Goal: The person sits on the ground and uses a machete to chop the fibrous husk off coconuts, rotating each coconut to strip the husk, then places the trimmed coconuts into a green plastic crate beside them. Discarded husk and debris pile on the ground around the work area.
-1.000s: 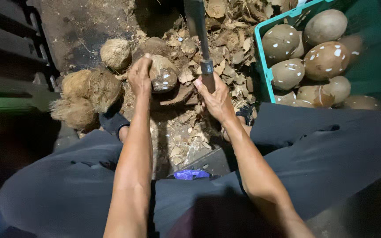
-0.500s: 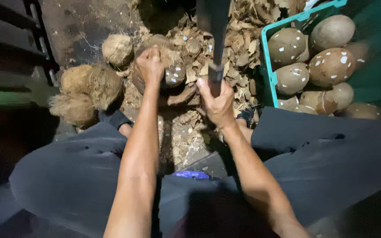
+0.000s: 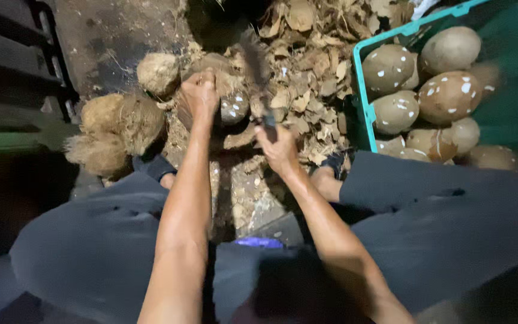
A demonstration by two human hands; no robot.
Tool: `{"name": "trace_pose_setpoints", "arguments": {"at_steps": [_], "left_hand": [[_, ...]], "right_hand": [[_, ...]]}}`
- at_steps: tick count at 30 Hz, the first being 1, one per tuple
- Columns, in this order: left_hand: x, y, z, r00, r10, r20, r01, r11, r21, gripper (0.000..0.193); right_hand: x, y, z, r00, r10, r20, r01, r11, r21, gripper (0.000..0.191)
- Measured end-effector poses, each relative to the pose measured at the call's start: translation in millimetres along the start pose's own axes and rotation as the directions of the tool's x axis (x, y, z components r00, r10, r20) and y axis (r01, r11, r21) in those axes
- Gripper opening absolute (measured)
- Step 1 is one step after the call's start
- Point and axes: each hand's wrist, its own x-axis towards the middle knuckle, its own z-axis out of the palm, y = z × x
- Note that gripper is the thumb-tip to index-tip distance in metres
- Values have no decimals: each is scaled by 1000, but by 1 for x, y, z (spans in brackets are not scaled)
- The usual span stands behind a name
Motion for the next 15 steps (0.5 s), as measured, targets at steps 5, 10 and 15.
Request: {"name": "trace_pose_setpoints", "arguments": {"at_steps": [5,10,15], "left_hand": [[-6,1,0,999,4,-49,2,992,128,37],[-9,3,-3,994,-112,-12,112,974,198,39],[-8,-1,-2,999,5,-46,1,991,131,40]], "right_hand": [[-2,10,9,989,-127,76,138,978,-156,34],[-1,9,6,987,-161,-1,161,986,-33,34],[-1,6,7,982,-179,59,188,962,-199,35]]}}
